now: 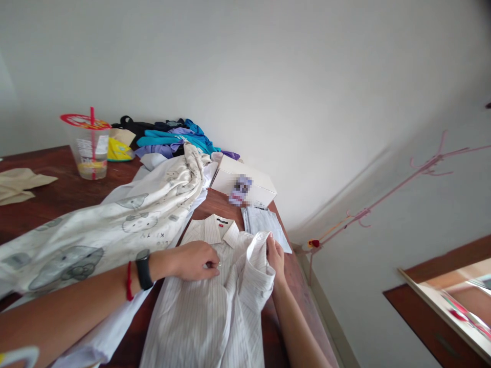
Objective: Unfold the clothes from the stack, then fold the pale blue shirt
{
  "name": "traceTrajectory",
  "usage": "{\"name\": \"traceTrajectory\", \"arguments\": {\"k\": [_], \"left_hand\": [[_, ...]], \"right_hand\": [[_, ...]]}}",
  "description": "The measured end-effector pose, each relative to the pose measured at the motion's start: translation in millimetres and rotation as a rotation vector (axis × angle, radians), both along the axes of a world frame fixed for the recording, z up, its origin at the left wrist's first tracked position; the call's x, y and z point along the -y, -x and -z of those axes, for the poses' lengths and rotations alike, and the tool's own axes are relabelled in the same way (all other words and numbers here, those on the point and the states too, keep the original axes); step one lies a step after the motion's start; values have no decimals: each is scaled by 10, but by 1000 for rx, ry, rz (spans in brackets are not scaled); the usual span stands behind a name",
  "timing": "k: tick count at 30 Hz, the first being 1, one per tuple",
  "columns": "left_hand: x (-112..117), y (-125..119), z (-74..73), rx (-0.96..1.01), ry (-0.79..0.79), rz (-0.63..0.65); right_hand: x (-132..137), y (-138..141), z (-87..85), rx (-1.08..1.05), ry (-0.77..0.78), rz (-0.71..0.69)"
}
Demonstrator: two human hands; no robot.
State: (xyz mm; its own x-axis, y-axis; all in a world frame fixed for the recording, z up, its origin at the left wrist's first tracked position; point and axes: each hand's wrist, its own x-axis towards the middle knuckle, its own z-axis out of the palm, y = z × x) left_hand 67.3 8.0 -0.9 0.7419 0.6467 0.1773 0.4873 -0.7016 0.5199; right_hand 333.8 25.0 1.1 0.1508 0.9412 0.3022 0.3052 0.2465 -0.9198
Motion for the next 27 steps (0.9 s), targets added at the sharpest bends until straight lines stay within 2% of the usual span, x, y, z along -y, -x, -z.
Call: {"name": "traceTrajectory", "arguments": {"k": [5,13,20,27], "left_hand": [[-4,13,4,-12,37,-10],[17,-9,-71,-6,70,-20],[8,-6,-47,-19,65,-20],[4,-10,-69,1,85,0]], "right_hand": [[-26,36,86,-160,105,-31],[6,78,38,-81,92,-95],[-25,61,95,-42,85,-167],[-1,85,54,25,88,-214]]}}
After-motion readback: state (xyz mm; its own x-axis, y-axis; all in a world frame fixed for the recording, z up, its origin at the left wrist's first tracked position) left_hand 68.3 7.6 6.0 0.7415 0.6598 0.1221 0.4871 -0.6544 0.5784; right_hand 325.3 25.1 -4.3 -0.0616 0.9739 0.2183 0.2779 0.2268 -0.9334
